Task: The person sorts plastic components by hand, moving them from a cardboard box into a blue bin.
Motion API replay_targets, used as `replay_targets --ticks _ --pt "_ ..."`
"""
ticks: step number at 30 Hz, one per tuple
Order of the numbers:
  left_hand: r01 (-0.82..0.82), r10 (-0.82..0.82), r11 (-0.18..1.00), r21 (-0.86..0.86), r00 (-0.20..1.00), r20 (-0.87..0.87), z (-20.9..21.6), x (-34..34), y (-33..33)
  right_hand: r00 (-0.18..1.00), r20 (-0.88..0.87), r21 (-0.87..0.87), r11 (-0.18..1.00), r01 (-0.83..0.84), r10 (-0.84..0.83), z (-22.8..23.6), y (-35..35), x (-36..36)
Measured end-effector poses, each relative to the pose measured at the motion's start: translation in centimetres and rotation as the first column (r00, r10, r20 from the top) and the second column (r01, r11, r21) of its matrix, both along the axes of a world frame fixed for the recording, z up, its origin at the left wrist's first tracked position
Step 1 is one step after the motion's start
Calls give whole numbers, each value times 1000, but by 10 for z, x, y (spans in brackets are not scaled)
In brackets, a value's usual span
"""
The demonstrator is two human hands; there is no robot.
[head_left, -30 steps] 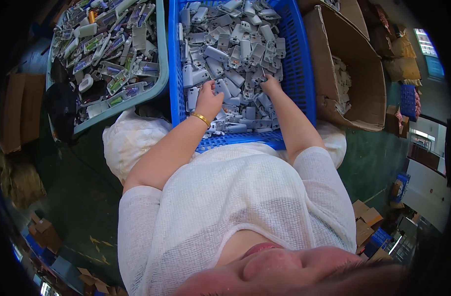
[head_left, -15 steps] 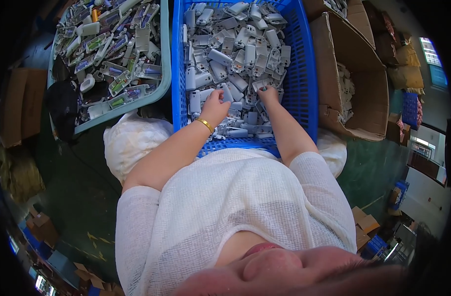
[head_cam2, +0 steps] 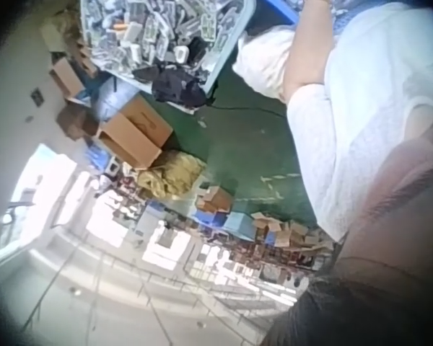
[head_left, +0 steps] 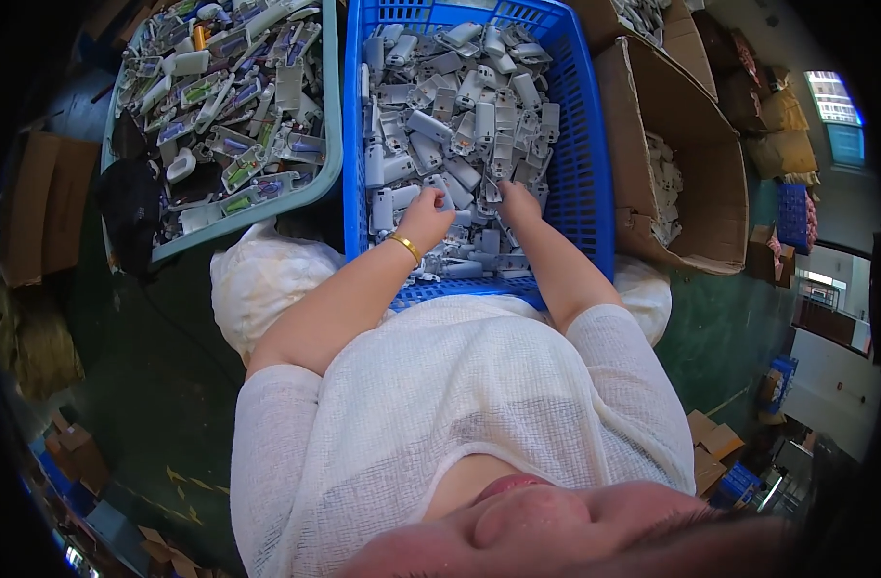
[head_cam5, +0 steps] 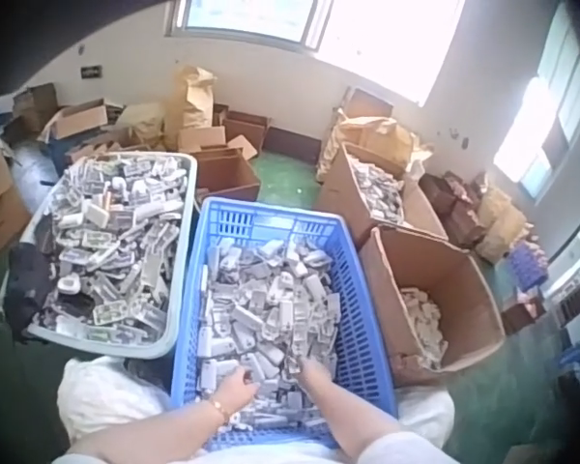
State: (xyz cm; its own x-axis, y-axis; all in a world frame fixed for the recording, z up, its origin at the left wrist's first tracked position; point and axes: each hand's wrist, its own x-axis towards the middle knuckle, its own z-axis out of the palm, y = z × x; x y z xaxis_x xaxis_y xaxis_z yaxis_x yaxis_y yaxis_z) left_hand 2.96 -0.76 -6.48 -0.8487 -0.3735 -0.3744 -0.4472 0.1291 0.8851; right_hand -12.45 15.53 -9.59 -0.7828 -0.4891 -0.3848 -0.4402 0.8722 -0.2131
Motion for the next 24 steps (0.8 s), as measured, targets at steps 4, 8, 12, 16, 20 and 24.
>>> replay_targets --ticks 4,8,12,16,20,24 --pt "16 -16 1000 8 1000 0 4 5 2 971 -83 180 961 -207 225 7 -1 -1" --pt "40 -40 999 -21 999 23 8 5 3 976 -124 303 944 -132 176 3 -4 -5" --pt "76 -75 997 -14 994 75 15 3 2 991 -90 228 971 -77 99 1 -4 -6" --pt "83 -83 996 -11 996 45 13 1 3 606 733 89 928 363 -307 16 -19 -13" --pt "15 -16 1000 10 995 94 24 -2 2 -15 996 71 707 703 -86 60 -30 22" --pt "35 -32 971 236 999 -13 48 -2 5 -184 978 80 637 767 98 74 -30 38"
